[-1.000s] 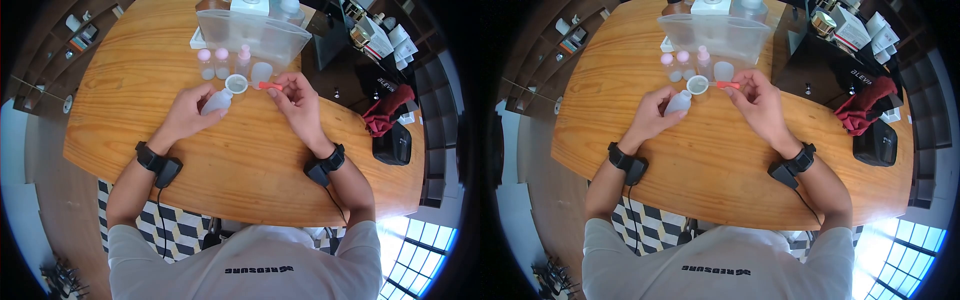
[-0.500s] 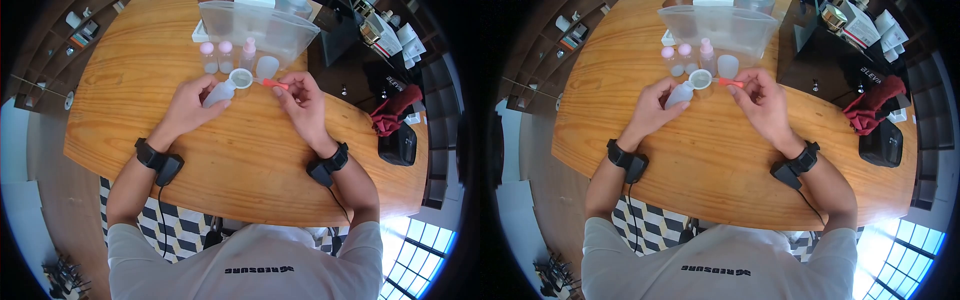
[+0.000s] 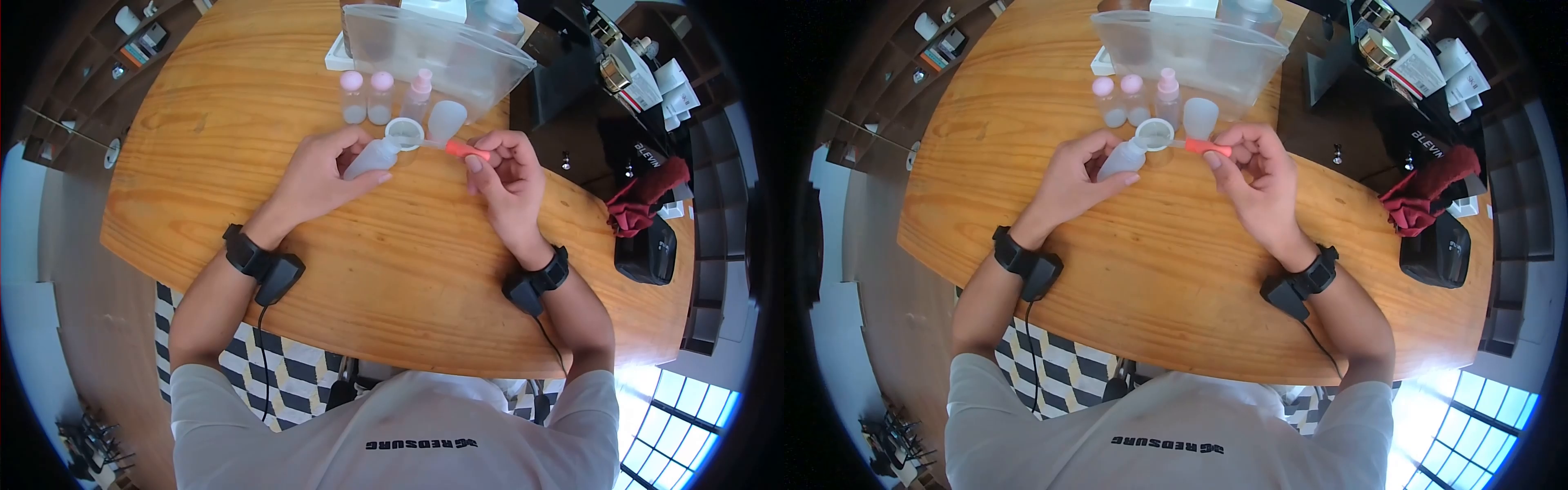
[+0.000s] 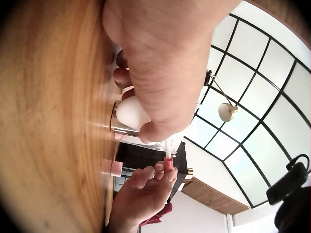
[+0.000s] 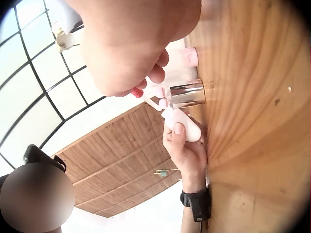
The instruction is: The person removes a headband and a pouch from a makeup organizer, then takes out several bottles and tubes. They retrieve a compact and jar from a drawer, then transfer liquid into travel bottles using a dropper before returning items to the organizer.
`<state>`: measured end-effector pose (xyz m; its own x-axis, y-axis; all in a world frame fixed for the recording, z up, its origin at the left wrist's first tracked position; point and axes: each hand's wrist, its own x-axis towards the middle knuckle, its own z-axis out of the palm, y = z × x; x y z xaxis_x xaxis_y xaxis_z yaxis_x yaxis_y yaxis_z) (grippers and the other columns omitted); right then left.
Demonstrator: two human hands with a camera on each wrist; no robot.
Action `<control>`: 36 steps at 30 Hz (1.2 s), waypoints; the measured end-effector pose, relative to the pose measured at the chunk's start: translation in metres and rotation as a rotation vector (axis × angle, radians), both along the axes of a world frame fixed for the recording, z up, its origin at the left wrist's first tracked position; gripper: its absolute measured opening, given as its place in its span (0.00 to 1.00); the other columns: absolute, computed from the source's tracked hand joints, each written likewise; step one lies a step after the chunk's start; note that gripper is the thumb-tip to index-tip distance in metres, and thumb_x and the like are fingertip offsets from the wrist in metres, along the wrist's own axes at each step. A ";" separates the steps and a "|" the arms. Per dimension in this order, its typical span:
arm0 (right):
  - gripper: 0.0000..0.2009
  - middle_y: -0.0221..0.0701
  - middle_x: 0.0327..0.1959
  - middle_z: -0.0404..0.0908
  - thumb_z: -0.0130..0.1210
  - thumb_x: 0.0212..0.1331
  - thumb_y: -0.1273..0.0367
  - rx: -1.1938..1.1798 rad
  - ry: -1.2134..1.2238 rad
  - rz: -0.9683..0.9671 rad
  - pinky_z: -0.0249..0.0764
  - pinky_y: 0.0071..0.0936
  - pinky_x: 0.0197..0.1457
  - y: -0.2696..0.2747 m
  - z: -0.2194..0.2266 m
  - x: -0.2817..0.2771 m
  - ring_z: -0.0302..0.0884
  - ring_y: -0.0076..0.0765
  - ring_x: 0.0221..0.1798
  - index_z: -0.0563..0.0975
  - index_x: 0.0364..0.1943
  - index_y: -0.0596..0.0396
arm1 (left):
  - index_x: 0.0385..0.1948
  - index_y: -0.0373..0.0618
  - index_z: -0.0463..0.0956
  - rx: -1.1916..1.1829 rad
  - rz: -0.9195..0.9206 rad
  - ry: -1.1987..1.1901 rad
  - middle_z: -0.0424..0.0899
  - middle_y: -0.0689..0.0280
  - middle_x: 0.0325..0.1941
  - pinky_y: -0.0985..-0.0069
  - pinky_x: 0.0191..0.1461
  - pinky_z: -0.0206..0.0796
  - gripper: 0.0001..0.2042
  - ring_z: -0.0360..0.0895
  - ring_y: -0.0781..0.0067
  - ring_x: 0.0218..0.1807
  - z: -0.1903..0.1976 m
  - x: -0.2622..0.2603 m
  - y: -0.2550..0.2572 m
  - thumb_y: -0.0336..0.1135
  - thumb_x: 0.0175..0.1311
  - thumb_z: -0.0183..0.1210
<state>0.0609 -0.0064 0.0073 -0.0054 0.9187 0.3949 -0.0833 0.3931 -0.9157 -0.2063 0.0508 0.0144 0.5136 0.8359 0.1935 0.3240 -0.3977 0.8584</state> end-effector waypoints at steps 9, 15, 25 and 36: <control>0.08 0.23 0.36 0.83 0.60 0.70 0.76 -0.036 -0.116 0.017 0.69 0.13 0.34 -0.002 -0.001 0.000 0.71 0.10 0.32 0.78 0.50 0.60 | 0.41 0.40 0.80 0.071 -0.038 -0.014 0.79 0.73 0.29 0.84 0.29 0.59 0.15 0.68 0.88 0.27 0.001 0.001 -0.003 0.35 0.59 0.75; 0.09 0.24 0.38 0.84 0.60 0.71 0.75 -0.048 -0.141 -0.006 0.71 0.13 0.34 -0.002 0.001 -0.001 0.72 0.11 0.32 0.78 0.52 0.60 | 0.42 0.40 0.81 0.067 -0.050 -0.013 0.80 0.73 0.29 0.85 0.30 0.61 0.16 0.69 0.87 0.27 0.001 0.001 -0.003 0.36 0.58 0.76; 0.11 0.28 0.43 0.86 0.57 0.73 0.75 0.054 -0.015 -0.037 0.70 0.14 0.33 0.006 0.004 0.002 0.72 0.12 0.33 0.76 0.56 0.60 | 0.43 0.41 0.81 0.056 -0.090 -0.002 0.80 0.73 0.29 0.84 0.31 0.62 0.16 0.69 0.87 0.28 -0.001 0.003 -0.003 0.35 0.58 0.76; 0.14 0.26 0.43 0.81 0.57 0.71 0.77 -0.020 -0.125 -0.141 0.70 0.15 0.33 0.009 0.016 0.007 0.72 0.13 0.31 0.76 0.59 0.58 | 0.44 0.43 0.82 0.052 -0.197 0.013 0.80 0.74 0.30 0.83 0.30 0.61 0.17 0.69 0.86 0.27 0.004 0.004 -0.010 0.35 0.56 0.76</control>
<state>0.0676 0.0024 0.0231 0.0760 0.9214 0.3812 0.0863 0.3748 -0.9231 -0.2025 0.0409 0.0186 0.6692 0.7078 0.2264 0.2459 -0.4984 0.8314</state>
